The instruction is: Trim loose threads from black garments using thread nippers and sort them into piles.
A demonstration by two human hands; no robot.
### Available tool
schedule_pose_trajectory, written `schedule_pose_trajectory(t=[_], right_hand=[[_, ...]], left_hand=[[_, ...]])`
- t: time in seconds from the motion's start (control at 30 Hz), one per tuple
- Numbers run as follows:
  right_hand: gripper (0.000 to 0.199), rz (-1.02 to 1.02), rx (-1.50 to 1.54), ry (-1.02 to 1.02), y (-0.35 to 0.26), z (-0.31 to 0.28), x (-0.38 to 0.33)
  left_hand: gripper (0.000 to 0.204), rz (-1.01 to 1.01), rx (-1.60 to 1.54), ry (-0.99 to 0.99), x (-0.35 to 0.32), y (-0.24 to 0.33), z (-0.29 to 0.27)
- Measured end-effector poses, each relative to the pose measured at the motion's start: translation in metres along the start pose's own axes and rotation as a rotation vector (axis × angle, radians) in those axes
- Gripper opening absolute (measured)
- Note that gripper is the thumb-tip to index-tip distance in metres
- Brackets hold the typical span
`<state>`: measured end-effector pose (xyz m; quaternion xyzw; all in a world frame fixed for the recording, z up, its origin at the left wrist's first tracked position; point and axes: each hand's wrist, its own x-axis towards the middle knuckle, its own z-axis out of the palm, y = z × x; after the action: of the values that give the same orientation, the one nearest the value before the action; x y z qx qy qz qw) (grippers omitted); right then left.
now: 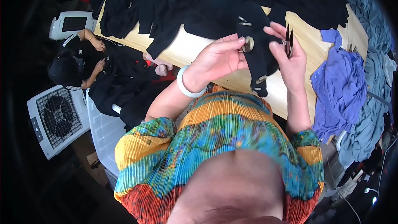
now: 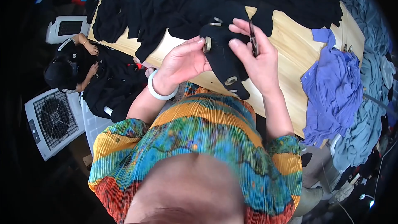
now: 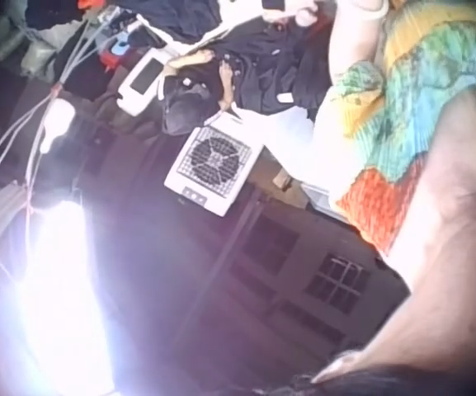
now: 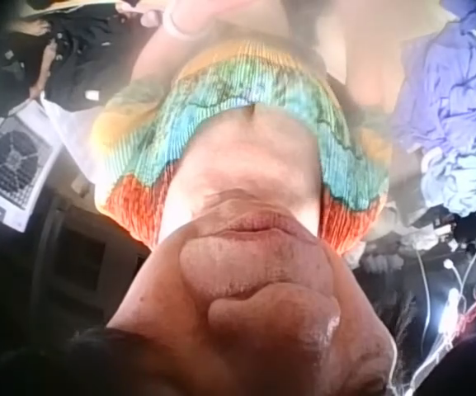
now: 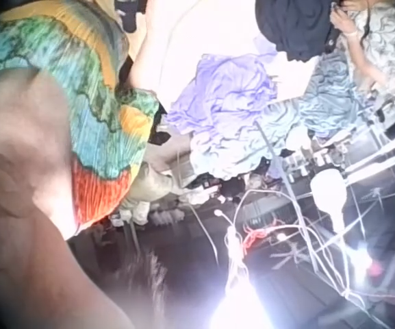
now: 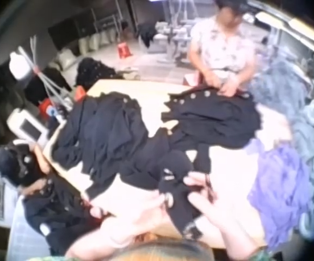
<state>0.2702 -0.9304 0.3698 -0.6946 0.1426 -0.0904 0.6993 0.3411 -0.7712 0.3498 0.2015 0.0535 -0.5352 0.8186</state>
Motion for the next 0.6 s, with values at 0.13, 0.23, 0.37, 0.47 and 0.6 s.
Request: schedule_pose_trajectory(t=[0.13, 0.23, 0.37, 0.47, 0.6], right_hand=[[0.031, -0.351, -0.186, -0.148, 0.008, 0.005, -0.003], [0.024, -0.383, -0.300, -0.035, 0.011, 0.009, -0.002], [0.025, -0.518, -0.497, 0.012, 0.013, 0.005, -0.004], [0.030, -0.552, -0.573, -0.036, 0.011, 0.002, -0.006], [0.031, -0.599, -0.584, -0.070, 0.002, -0.004, -0.003]], left_hand=[[0.013, 0.022, -0.037, -0.062, 0.002, -0.003, -0.003], [0.006, 0.042, -0.003, 0.080, 0.007, -0.009, -0.001], [0.011, 0.055, 0.063, 0.167, 0.007, -0.009, -0.004], [0.008, 0.053, 0.184, 0.153, 0.003, -0.005, -0.004], [0.004, 0.068, 0.283, 0.048, 0.001, 0.001, -0.004]])
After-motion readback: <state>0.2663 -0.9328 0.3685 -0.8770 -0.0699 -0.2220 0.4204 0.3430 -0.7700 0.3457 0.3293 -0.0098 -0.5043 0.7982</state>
